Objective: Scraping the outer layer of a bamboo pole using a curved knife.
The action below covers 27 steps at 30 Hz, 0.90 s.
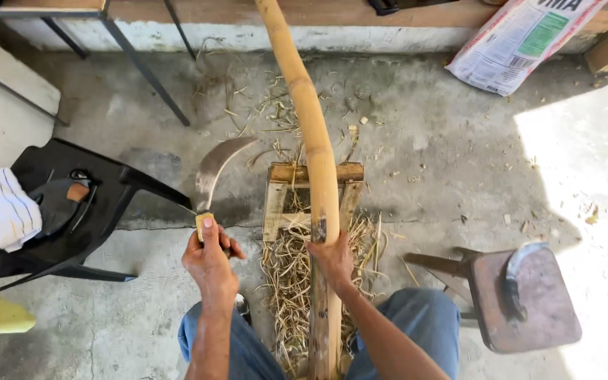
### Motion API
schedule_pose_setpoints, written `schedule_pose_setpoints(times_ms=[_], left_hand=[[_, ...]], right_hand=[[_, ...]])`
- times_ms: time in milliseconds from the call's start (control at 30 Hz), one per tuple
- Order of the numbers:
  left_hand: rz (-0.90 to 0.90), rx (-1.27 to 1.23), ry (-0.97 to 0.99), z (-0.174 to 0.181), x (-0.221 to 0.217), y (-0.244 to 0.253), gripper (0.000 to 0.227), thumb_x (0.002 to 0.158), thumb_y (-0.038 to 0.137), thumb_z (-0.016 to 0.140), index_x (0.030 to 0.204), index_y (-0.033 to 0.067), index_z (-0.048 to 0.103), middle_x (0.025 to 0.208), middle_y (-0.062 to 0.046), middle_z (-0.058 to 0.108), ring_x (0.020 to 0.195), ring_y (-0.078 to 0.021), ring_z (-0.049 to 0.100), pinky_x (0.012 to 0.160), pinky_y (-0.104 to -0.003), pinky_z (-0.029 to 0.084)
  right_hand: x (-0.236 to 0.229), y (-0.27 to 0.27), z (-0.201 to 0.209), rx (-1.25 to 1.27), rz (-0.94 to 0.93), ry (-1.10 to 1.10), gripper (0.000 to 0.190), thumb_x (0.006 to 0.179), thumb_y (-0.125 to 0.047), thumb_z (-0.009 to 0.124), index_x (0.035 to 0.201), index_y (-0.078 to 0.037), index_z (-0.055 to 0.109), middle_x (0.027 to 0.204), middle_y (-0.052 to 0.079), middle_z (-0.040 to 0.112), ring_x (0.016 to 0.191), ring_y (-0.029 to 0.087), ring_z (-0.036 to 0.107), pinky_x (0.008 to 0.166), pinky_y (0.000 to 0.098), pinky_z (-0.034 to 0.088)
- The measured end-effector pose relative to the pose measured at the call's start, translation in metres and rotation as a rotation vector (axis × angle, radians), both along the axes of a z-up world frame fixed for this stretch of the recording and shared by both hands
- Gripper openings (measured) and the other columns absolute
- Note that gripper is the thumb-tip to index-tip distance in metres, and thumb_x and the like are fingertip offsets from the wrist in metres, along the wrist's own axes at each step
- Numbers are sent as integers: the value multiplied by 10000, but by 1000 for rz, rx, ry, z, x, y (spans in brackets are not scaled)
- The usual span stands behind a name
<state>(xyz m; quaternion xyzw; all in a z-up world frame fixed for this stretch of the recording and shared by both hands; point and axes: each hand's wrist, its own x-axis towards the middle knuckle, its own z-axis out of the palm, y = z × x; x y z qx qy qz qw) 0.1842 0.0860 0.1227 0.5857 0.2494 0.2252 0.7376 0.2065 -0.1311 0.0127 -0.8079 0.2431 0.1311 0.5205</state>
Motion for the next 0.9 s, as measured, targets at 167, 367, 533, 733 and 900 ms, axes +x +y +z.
schedule_pose_setpoints(times_ms=[167, 367, 533, 733, 900], left_hand=[[11, -359, -185, 13, -21, -28, 382, 981, 386, 676, 897, 20, 606, 674, -51, 572, 580, -169, 614, 497, -354, 531], [78, -304, -20, 0, -46, -10, 343, 955, 344, 740, 909, 30, 609, 641, -9, 483, 523, -174, 533, 447, -390, 486], [36, -367, -110, 8, -62, 19, 313, 909, 324, 699, 896, 22, 619, 644, -31, 586, 528, -163, 621, 478, -357, 551], [99, -338, 172, -18, -50, 40, 269, 944, 294, 710, 904, 47, 612, 623, -19, 504, 458, -182, 560, 391, -344, 427], [-163, -266, -162, 58, 13, 24, 206, 976, 220, 687, 1015, 50, 577, 731, -32, 597, 572, -156, 628, 459, -329, 490]], right_hand=[[-4, -4, 4, -132, 43, 43, 886, 689, -403, 819, 1383, -76, 377, 1012, 102, 671, 830, 233, 692, 694, 370, 569], [-12, -6, -6, -124, 44, 73, 883, 736, -524, 808, 1336, -52, 364, 1021, 126, 644, 854, 258, 678, 695, 415, 586], [-3, -3, -14, -115, 51, 72, 817, 761, -513, 759, 1324, -40, 403, 984, 127, 663, 774, 234, 664, 667, 428, 598], [-5, -1, -7, -115, 51, 56, 880, 753, -500, 769, 1372, -19, 371, 977, 96, 651, 771, 203, 651, 667, 400, 573], [-18, -2, -4, -92, 4, 36, 924, 757, -442, 827, 1422, -25, 338, 1011, 85, 610, 715, 170, 564, 605, 377, 533]])
